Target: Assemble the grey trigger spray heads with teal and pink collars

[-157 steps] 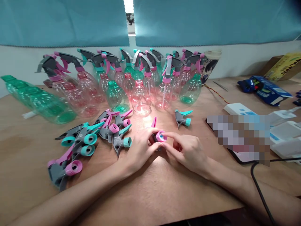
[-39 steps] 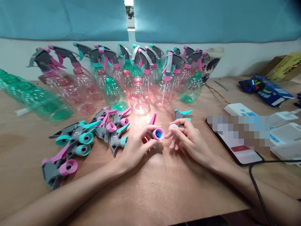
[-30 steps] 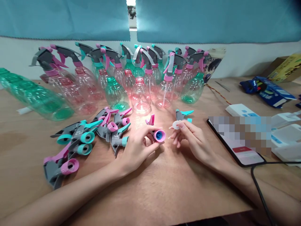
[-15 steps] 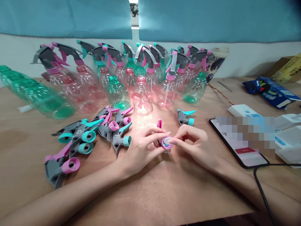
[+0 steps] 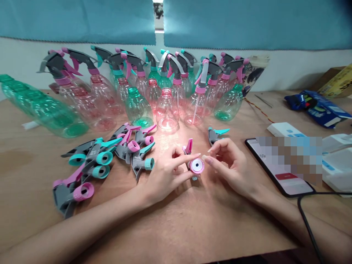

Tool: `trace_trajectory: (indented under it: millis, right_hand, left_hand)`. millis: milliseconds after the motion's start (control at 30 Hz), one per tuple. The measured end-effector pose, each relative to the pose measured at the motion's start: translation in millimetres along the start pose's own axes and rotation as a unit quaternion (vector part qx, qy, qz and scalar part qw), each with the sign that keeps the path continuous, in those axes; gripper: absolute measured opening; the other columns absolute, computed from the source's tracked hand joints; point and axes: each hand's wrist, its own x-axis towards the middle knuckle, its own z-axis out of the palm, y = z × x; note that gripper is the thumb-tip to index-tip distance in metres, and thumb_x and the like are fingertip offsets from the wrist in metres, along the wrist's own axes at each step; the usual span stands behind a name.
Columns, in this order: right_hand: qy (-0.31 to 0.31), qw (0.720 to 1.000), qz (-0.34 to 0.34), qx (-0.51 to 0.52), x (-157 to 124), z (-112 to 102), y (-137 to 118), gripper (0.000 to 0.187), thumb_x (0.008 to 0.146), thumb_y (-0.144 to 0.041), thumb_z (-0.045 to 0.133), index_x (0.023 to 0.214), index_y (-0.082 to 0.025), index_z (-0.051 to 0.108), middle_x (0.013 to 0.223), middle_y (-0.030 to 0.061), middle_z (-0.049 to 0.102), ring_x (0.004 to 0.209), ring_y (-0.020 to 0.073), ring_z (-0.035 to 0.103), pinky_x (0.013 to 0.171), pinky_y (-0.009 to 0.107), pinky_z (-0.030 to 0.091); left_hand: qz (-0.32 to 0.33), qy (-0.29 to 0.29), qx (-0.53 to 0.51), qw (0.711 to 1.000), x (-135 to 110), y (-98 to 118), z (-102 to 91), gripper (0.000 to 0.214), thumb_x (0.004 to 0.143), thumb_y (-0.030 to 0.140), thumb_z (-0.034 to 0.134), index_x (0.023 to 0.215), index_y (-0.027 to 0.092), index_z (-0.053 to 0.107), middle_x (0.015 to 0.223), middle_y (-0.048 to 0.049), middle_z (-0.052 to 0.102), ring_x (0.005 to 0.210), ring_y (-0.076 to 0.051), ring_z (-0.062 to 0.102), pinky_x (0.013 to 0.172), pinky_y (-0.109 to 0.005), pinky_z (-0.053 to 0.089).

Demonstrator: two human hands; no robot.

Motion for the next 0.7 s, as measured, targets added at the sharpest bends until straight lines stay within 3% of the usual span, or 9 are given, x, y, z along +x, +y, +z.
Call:
trace_trajectory:
  millis: [100, 233, 500, 700]
  right_hand:
    - [0.015, 0.993, -0.103, -0.049, -1, -2, -3, 0.016, 0.083, -0.017, 0.06, 0.09, -0.022, 0.047, 0.078, -0.0022, 0.049, 0.063, 0.0101, 0.052, 0.051, 0.024, 0.046]
    - [-0.03, 0.973, -0.212, -0.09, -4, -3, -1, 0.029, 0.078, -0.006, 0.056, 0.1, -0.022, 0.046, 0.081, -0.0001, 0.051, 0.067, 0.0128, 0.055, 0.048, 0.024, 0.046]
    - [-0.059, 0.964, -0.212, -0.15, -7, -2, 13, 0.047, 0.076, -0.005, 0.059, 0.115, -0.023, 0.04, 0.09, 0.003, 0.06, 0.068, 0.0142, 0.058, 0.047, 0.025, 0.046]
    - [-0.044, 0.955, -0.224, -0.188, -7, -1, 13, 0.048, 0.076, -0.007, 0.059, 0.117, -0.023, 0.04, 0.089, 0.0033, 0.062, 0.07, 0.0153, 0.06, 0.051, 0.026, 0.047]
  left_hand:
    - [-0.001, -0.008, -0.017, 1.0, -1, -1, 1.1, 0.033, 0.082, 0.019, 0.068, 0.114, 0.022, 0.064, 0.084, 0.0015, 0.046, 0.061, -0.007, 0.043, 0.053, -0.019, 0.043]
    - [-0.018, -0.04, -0.025, 0.999, -3, -3, 2.2, 0.035, 0.084, 0.016, 0.065, 0.118, 0.023, 0.062, 0.085, 0.0015, 0.048, 0.06, -0.007, 0.045, 0.056, -0.02, 0.044]
    - [-0.003, -0.065, 0.0, 0.998, 1, -2, 0.8, 0.029, 0.086, 0.017, 0.063, 0.115, 0.018, 0.062, 0.076, 0.0027, 0.051, 0.059, -0.009, 0.046, 0.057, -0.022, 0.041]
    - [-0.005, -0.07, -0.007, 0.997, 1, -3, 0.8, 0.026, 0.087, 0.019, 0.062, 0.113, 0.018, 0.062, 0.076, 0.0023, 0.053, 0.061, -0.01, 0.047, 0.058, -0.021, 0.041]
